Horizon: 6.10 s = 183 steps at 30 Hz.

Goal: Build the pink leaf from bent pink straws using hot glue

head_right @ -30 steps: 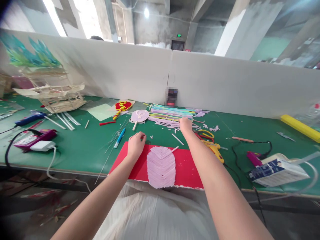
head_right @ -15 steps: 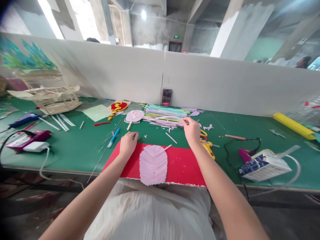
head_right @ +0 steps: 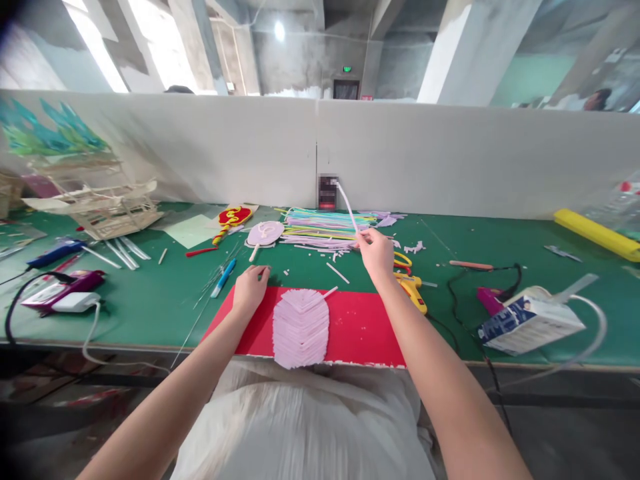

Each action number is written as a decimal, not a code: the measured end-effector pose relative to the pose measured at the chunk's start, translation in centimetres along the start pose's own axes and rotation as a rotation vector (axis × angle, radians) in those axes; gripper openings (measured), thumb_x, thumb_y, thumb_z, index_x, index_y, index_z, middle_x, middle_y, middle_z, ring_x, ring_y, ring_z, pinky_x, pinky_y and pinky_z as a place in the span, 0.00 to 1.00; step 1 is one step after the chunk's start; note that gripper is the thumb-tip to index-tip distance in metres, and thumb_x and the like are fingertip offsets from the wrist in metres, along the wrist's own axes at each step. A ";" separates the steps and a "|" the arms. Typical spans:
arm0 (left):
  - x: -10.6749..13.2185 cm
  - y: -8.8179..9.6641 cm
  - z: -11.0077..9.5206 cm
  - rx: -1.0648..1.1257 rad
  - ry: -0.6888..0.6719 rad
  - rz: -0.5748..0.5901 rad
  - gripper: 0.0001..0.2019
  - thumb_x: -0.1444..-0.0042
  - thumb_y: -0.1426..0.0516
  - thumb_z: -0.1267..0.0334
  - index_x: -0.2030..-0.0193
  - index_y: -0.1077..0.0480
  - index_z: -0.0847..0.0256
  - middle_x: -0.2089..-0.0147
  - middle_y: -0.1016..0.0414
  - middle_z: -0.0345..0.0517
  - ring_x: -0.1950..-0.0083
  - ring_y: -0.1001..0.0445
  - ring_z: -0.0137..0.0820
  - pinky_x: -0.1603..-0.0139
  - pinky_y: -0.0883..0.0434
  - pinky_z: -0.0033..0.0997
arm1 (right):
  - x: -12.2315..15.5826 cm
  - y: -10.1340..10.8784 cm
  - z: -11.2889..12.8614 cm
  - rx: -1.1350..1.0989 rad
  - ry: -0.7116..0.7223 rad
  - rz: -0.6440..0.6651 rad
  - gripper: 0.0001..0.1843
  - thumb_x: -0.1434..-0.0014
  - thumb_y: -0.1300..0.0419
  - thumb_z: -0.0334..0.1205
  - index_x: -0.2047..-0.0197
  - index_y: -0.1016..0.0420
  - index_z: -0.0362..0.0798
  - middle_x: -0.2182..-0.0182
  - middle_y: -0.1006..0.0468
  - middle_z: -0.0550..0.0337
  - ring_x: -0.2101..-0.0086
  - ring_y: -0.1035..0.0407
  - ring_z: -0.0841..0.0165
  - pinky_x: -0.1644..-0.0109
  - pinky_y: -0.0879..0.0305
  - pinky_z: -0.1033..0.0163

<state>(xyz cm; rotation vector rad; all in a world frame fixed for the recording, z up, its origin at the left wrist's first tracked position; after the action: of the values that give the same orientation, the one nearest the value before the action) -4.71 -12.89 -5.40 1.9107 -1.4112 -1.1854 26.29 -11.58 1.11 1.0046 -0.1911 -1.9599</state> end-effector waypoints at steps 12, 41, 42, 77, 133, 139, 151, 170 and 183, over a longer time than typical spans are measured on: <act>3.1 1.3 -9.2 1.020 0.019 0.406 0.23 0.47 0.45 0.50 0.50 0.27 0.64 0.57 0.21 0.51 0.74 0.28 0.27 0.76 0.33 0.25 | 8.4 -0.7 7.0 0.083 0.366 0.327 0.11 0.38 0.46 0.44 0.63 0.24 0.53 0.67 0.19 0.60 0.68 0.26 0.67 0.65 0.38 0.67; 0.9 0.5 -1.4 1.273 0.415 0.125 0.18 0.51 0.40 0.51 0.64 0.28 0.67 0.65 0.20 0.53 0.72 0.26 0.26 0.67 0.30 0.25 | 14.3 -0.7 0.3 0.294 0.054 0.438 0.35 0.38 0.59 0.59 0.37 0.41 0.44 0.36 0.45 0.44 0.37 0.51 0.54 0.37 0.50 0.45; 0.8 1.0 -1.9 1.269 0.390 0.122 0.19 0.52 0.40 0.50 0.64 0.28 0.67 0.65 0.20 0.53 0.72 0.26 0.26 0.67 0.30 0.25 | 13.9 -0.2 1.0 0.244 0.061 0.406 0.33 0.37 0.59 0.58 0.40 0.36 0.45 0.39 0.40 0.44 0.39 0.46 0.54 0.38 0.46 0.47; 6.7 2.1 -7.6 1.168 0.137 0.283 0.12 0.56 0.35 0.57 0.65 0.23 0.61 0.64 0.19 0.47 0.62 0.22 0.36 0.60 0.26 0.31 | 13.5 -1.9 6.3 -0.975 -0.616 0.211 0.15 0.55 0.33 0.51 0.69 0.20 0.48 0.74 0.21 0.57 0.79 0.40 0.74 0.77 0.46 0.66; 6.9 0.4 -6.6 1.429 0.302 0.088 0.12 0.57 0.35 0.57 0.71 0.28 0.63 0.72 0.24 0.40 0.68 0.24 0.28 0.63 0.27 0.28 | 13.7 -0.2 6.5 -0.325 -0.164 0.243 0.19 0.43 0.44 0.55 0.72 0.23 0.48 0.78 0.22 0.59 0.80 0.33 0.70 0.74 0.38 0.63; 6.8 0.3 -6.8 1.443 0.331 0.138 0.14 0.60 0.34 0.55 0.71 0.28 0.63 0.73 0.24 0.41 0.68 0.25 0.28 0.66 0.29 0.26 | 13.6 0.7 7.7 0.039 0.353 0.014 0.09 0.41 0.42 0.44 0.59 0.23 0.53 0.59 0.23 0.54 0.57 0.31 0.61 0.51 0.36 0.54; 6.3 -0.4 -5.4 1.357 0.336 0.233 0.14 0.58 0.35 0.55 0.70 0.29 0.63 0.72 0.25 0.42 0.69 0.25 0.28 0.64 0.29 0.27 | 14.4 -0.5 7.2 0.053 0.273 0.261 0.15 0.36 0.49 0.44 0.61 0.22 0.51 0.68 0.22 0.55 0.64 0.30 0.64 0.58 0.34 0.61; 6.0 3.0 -1.2 0.370 -0.140 0.370 0.13 0.52 0.48 0.72 0.58 0.32 0.59 0.41 0.33 0.53 0.40 0.35 0.39 0.39 0.39 0.42 | 15.4 0.4 3.8 0.352 0.159 0.115 0.17 0.35 0.53 0.44 0.66 0.27 0.47 0.71 0.24 0.53 0.68 0.30 0.65 0.67 0.41 0.64; 6.2 1.6 -1.1 0.137 -0.189 0.340 0.12 0.48 0.48 0.69 0.56 0.34 0.59 0.40 0.35 0.55 0.35 0.42 0.42 0.38 0.44 0.50 | 15.5 -0.5 4.1 0.118 0.028 0.280 0.18 0.36 0.53 0.49 0.67 0.27 0.50 0.72 0.21 0.54 0.69 0.26 0.63 0.68 0.40 0.65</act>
<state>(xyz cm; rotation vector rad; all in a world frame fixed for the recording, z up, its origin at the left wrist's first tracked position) -4.02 -19.37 -5.80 1.5883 -1.8735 -1.1487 18.90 -24.27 -5.37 1.0208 -0.4132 -1.6951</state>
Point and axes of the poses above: each hand's wrist, its own x-axis away from the middle knuckle, its own y-axis out of the back of the hand, z = x × y, the point moved 3 cm from there along -x, towards the middle knuckle
